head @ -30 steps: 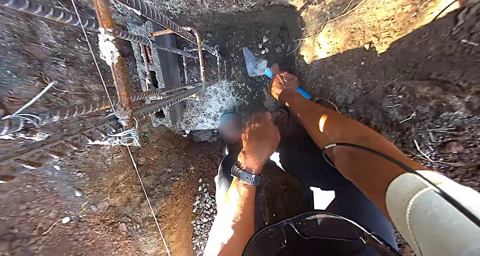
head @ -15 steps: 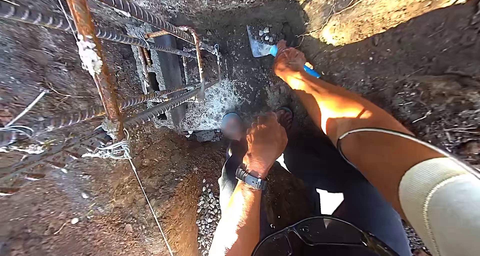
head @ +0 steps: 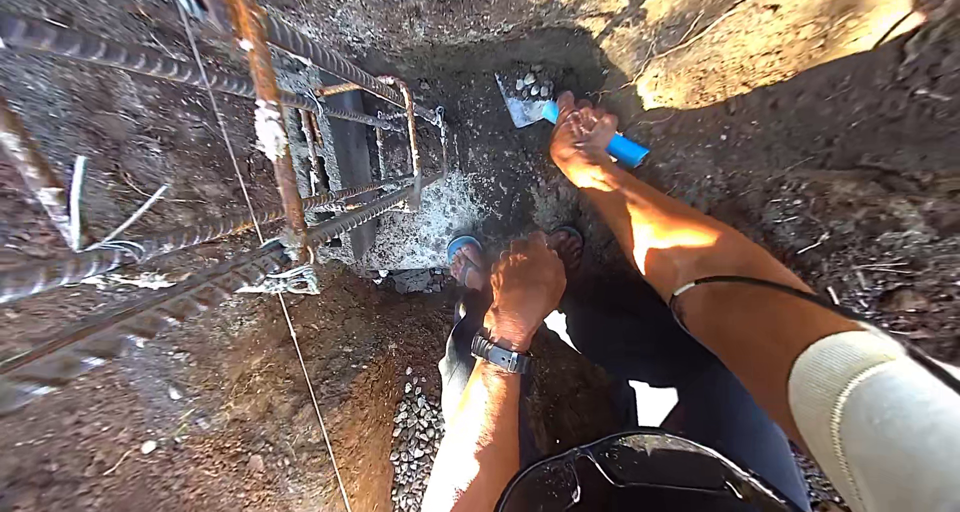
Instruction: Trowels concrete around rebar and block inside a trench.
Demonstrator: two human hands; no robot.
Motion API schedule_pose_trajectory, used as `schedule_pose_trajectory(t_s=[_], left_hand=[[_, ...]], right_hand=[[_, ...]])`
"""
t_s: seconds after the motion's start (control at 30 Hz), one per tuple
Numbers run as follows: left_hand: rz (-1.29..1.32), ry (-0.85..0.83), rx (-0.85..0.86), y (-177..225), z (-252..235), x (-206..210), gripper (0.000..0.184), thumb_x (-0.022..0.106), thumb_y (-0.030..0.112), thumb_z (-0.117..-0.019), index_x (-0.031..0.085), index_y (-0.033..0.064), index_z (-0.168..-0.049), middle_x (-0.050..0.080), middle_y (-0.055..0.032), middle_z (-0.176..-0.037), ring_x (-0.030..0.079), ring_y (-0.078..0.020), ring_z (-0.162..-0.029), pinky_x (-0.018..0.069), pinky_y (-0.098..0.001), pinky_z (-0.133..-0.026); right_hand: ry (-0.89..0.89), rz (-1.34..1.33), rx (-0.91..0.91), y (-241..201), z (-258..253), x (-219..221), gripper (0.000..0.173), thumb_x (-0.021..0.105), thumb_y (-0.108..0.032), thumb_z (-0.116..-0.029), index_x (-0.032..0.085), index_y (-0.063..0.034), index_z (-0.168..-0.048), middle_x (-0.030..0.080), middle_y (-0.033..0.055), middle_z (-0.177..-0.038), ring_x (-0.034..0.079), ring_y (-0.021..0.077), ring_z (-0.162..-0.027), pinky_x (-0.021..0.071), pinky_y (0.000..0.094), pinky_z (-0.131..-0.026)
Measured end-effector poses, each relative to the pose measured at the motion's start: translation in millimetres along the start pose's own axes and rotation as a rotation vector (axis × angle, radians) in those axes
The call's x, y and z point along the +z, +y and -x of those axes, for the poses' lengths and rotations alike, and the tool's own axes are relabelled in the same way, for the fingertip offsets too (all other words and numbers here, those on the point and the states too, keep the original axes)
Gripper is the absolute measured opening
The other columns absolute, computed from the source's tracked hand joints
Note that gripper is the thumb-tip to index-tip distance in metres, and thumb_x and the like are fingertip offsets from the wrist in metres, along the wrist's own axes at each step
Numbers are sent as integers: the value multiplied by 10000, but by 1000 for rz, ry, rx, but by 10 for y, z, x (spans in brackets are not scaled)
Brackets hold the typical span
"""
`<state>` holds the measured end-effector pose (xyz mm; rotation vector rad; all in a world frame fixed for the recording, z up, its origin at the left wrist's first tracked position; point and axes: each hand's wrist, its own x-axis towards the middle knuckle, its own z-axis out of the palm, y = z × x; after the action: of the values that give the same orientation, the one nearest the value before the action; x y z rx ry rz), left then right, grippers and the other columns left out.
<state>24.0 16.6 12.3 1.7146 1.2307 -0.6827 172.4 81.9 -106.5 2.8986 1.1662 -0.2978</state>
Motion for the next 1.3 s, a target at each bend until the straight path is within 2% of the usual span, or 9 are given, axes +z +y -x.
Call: schedule_pose_trajectory(t_s=[0.1, 0.23, 0.33, 0.6, 0.7, 0.77, 0.93, 1.1, 1.3], left_hand=[[24, 20, 5, -8, 3, -22, 384, 429, 342, -1053, 627, 179, -1339, 681, -106, -1258, 653, -286, -1178, 540, -521, -967], [56, 23, 21, -70, 16, -39, 414, 426, 397, -1063, 621, 175, -1352, 670, -107, -1301, 634, -277, -1226, 518, -516, -1018], [73, 37, 18, -111, 50, 2, 433, 438, 386, -1054, 605, 149, -1376, 662, -127, -1320, 633, -295, -1233, 517, -539, -1029], [136, -33, 42, -76, 77, -52, 425, 470, 368, -1050, 606, 139, -1380, 682, -144, -1283, 653, -303, -1201, 512, -558, -1026], [160, -20, 31, -102, 66, -38, 416, 479, 380, -1042, 626, 146, -1352, 696, -135, -1259, 659, -295, -1190, 515, -561, -1021], [146, -29, 15, -88, 62, -49, 423, 466, 389, -1047, 617, 155, -1366, 695, -133, -1266, 660, -295, -1194, 516, -563, -1023], [127, -44, 4, -76, 37, -22, 416, 485, 366, -1032, 607, 159, -1371, 698, -142, -1253, 665, -309, -1181, 521, -578, -1008], [97, -44, 53, -54, 20, -22, 414, 458, 355, -1047, 616, 138, -1362, 688, -151, -1273, 656, -315, -1199, 516, -579, -1014], [2, -87, 66, -87, 45, -30, 426, 417, 344, -1074, 609, 75, -1343, 687, -189, -1237, 666, -342, -1167, 525, -578, -984]], right_hand=[[-302, 112, -71, 119, -343, 440, 473, 519, -74, -958, 518, -139, -1426, 665, 271, -1195, 642, 495, -1114, 503, 677, -846], [-345, 35, -143, 144, -246, 173, 459, 538, -115, -969, 517, -141, -1427, 649, 286, -1222, 635, 513, -1117, 512, 689, -840], [-378, -27, -222, 221, 113, -275, 507, 614, -122, -935, 495, -127, -1428, 631, 280, -1212, 644, 506, -1073, 541, 681, -775], [-700, 56, -290, 354, 24, -2008, 607, 653, -276, -933, 469, -224, -1509, 650, 214, -1322, 629, 452, -1199, 497, 699, -927], [-624, -53, -391, 408, -595, -2951, 470, 718, -344, -949, 614, -149, -1364, 685, 216, -1209, 647, 436, -1135, 487, 707, -930], [-343, -116, -500, 392, -1185, -3650, 412, 755, -393, -913, 663, -125, -1212, 703, 168, -1050, 680, 381, -992, 530, 670, -831], [34, -155, -503, 143, -1924, -4993, 490, 797, -369, -881, 647, -67, -1237, 679, 231, -1152, 651, 429, -1093, 498, 687, -903], [-396, 2, -411, 302, -982, -3667, 413, 770, -431, -888, 666, -233, -1235, 721, 120, -1093, 689, 359, -1032, 542, 658, -841], [-902, 46, -281, 525, 33, -1380, 544, 687, -406, -925, 607, -67, -1343, 629, 243, -1322, 589, 450, -1250, 466, 715, -968]])
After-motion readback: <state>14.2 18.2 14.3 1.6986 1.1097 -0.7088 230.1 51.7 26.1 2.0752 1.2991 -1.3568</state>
